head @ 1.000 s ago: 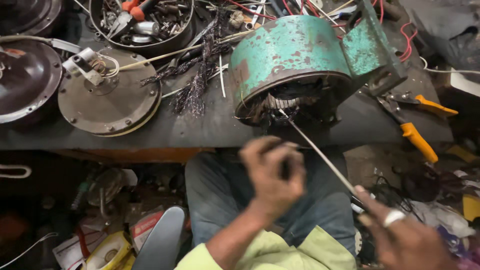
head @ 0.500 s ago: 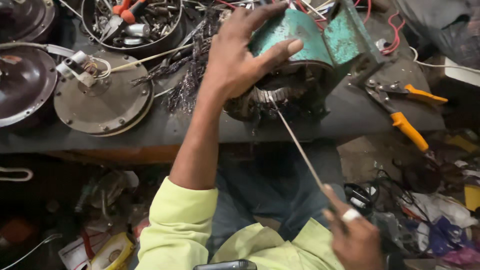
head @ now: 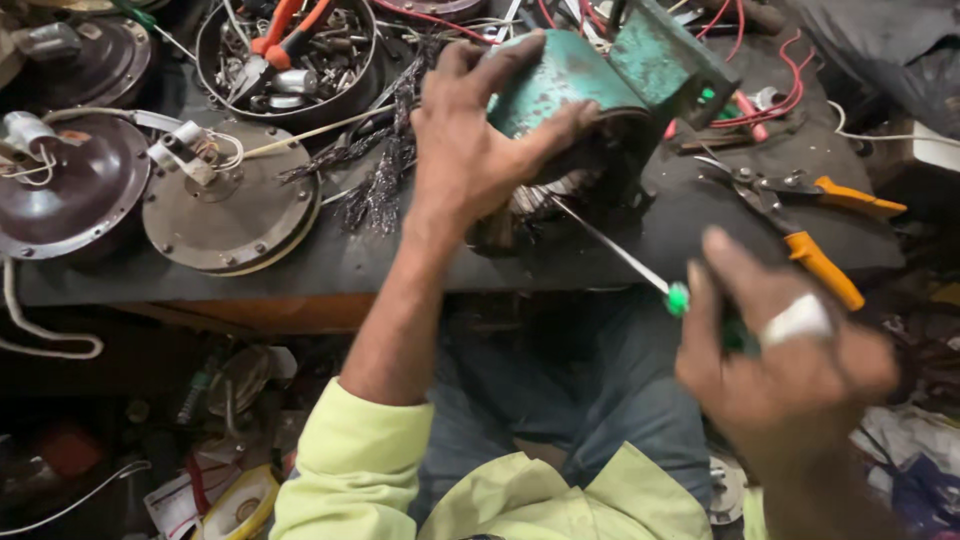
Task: The person uses pliers to cut and remove copper windings from a green cylindrical motor housing. They also use a screwdriver to pry and adjust the internal components while working at a cluttered workbench.
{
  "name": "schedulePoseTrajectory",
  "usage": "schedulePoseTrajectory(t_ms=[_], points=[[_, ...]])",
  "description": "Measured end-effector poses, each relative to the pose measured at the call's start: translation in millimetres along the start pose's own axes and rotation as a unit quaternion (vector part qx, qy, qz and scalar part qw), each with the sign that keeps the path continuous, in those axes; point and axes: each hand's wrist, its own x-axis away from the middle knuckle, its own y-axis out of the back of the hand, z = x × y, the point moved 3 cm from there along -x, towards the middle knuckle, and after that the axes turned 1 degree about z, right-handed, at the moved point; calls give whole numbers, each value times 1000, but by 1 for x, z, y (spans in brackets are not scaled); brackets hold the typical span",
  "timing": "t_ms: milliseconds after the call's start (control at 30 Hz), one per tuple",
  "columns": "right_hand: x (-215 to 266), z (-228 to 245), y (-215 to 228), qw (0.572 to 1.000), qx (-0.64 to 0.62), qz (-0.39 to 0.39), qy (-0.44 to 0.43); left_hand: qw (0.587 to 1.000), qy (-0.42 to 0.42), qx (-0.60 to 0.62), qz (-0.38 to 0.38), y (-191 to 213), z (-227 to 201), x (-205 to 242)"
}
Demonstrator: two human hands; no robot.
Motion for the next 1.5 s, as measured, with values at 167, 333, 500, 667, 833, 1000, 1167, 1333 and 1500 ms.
schedulePoseTrajectory(t_ms=[167,333,500,667,833,1000,1167,1333,1500], points=[[-28,-16,3,988,-17,145,56,1000,6,17,-2,1,1,-2],[46,-85,14,917,-91,352,-165,976,-129,-33,-170,16,-22,24],[123,-147,22,885,-220,274,-307,986,-139,-53,-74,1,-71,92],[142,-193,-10,892,-290,60,-342,958,-78,-274,45,-66,-68,87],[65,-217,-108,959,-169,-6,-230,920,-77,-339,178,-102,-18,77],[13,-222,-127,979,-185,47,-71,906,-62,-378,182,-106,-8,70],[30,-285,-110,949,87,293,-73,898,-2,-398,187,-113,-6,63],[55,-325,-123,899,166,393,-97,921,-48,-350,163,-108,-1,67],[94,-304,-108,923,133,312,-181,907,-105,-373,165,-102,-13,80]])
